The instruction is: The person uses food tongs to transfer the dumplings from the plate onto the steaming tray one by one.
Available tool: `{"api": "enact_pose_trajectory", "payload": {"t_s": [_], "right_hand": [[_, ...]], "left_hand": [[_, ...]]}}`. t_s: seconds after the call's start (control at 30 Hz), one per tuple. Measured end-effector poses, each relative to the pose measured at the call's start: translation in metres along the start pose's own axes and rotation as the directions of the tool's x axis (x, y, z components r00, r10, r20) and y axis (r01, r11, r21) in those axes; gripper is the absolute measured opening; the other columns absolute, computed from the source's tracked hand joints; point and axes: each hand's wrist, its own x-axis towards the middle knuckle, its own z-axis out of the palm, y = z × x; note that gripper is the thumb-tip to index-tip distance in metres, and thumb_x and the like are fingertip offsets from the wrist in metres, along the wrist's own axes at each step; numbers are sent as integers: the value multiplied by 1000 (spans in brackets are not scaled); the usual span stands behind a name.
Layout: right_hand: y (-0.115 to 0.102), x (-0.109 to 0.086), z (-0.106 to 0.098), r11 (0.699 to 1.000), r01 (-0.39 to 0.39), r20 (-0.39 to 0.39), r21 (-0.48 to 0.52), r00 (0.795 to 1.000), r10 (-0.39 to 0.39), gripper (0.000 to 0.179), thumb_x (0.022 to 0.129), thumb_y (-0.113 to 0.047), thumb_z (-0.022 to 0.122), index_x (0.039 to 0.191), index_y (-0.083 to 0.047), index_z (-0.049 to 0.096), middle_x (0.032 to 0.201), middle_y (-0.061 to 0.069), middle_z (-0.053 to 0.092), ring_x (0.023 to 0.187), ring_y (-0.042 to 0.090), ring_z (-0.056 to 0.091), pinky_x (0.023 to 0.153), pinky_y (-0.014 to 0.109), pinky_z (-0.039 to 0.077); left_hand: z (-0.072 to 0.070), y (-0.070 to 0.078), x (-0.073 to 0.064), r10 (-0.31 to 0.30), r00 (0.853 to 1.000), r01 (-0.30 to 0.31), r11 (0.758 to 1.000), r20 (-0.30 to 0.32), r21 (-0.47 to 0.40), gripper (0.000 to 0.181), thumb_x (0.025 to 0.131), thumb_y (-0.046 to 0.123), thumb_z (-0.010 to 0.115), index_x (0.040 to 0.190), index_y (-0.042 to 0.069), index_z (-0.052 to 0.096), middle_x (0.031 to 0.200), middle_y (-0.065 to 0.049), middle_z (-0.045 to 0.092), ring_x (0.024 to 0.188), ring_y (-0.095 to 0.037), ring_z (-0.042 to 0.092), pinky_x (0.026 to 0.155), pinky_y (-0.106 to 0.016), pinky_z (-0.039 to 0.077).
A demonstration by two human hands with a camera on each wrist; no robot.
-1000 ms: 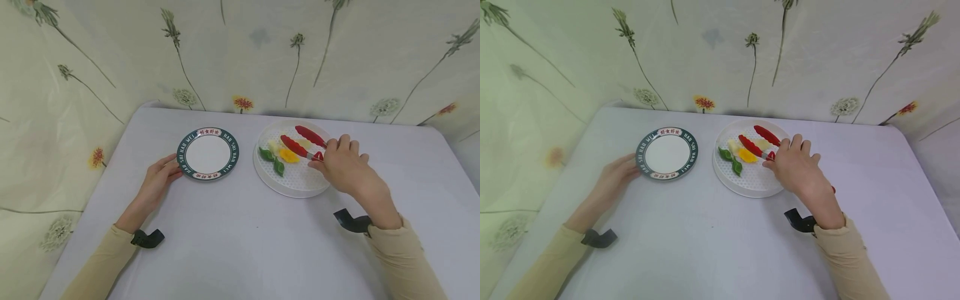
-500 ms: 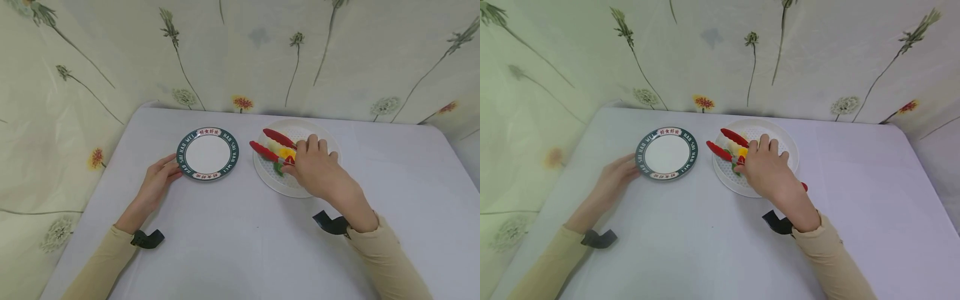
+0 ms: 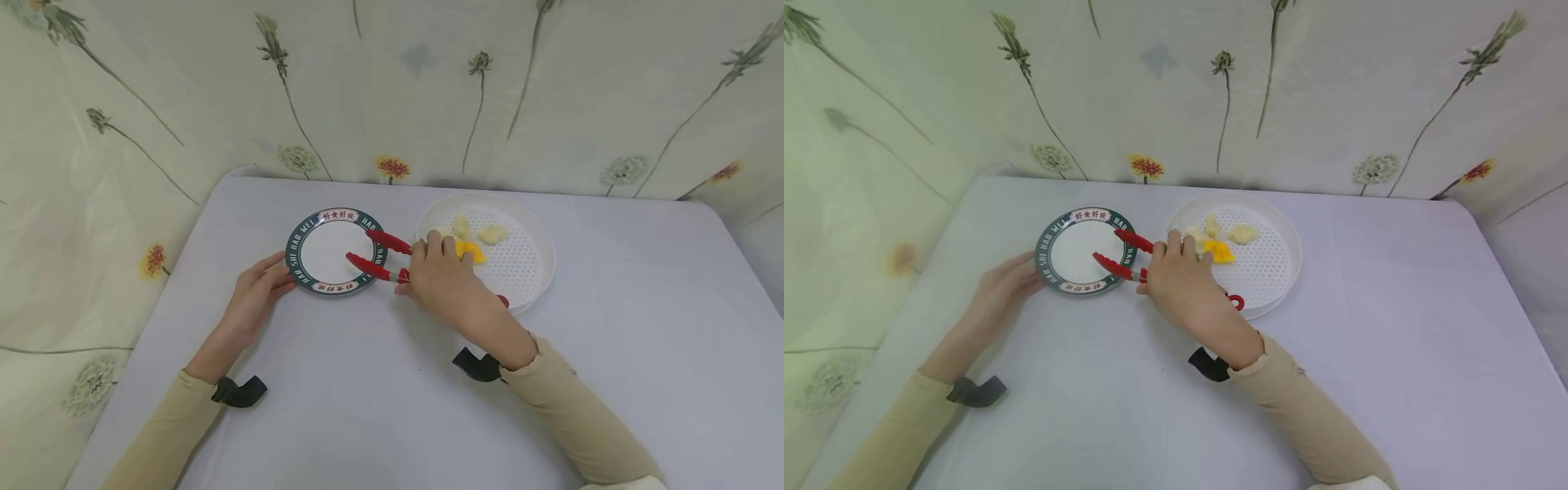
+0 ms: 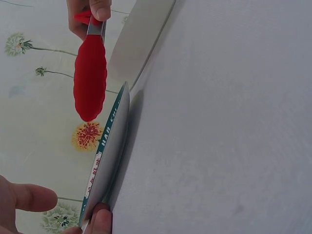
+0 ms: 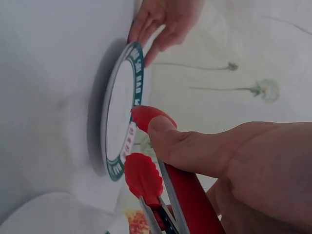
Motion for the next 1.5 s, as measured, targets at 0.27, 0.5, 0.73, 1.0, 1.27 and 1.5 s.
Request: {"api": "enact_pose_trajectory", "payload": {"t_s": [0.27,0.5,0.73,1.0,1.27,1.5], "right_hand": [[-20,17,21,1000,-29,30,6,999,29,71,98,-51,74,131,9,60,114,23,56,108,38,54,85,49,64],[-34,22,41,999,-29,-14,-19,999,29,75,99,-51,73,136,12,59,116,24,59,107,34,53,87,41,62],[-44,19,51,993,-35,-117,-111,993,22,77,100,-53,71,135,14,58,109,20,60,101,30,55,83,34,62],[-49,21,63,990,-38,-141,-134,990,19,85,99,-61,69,136,15,58,105,17,58,96,27,51,79,32,50],[-48,24,74,995,-75,-247,-68,967,56,93,94,-72,69,127,14,59,103,18,57,91,28,51,79,34,49],[-48,27,76,995,-76,-243,-59,968,60,100,91,-77,68,129,15,57,104,19,58,91,28,51,82,36,51]], "left_hand": [[-1,-1,0,-10,1000,10,1000,1,1,60,115,20,47,170,3,27,158,-21,49,114,-2,63,105,-10,57],[-1,0,-1,-7,1000,7,1000,4,-5,60,115,21,47,170,4,28,162,-22,47,114,-1,63,105,-10,57],[-1,4,-1,-8,1000,8,1000,5,-13,60,115,21,47,170,5,27,160,-22,48,113,0,64,105,-10,57],[0,5,-3,-29,1000,29,1000,4,-11,60,115,22,47,170,6,28,160,-21,48,111,-1,63,105,-10,57],[1,3,-2,-17,1000,17,1000,7,-4,60,116,24,46,171,7,28,162,-22,48,113,-2,64,105,-9,56],[1,2,-2,-14,1000,14,1000,1,-1,60,115,23,47,170,6,28,162,-22,48,113,-2,64,103,-8,56]]}}
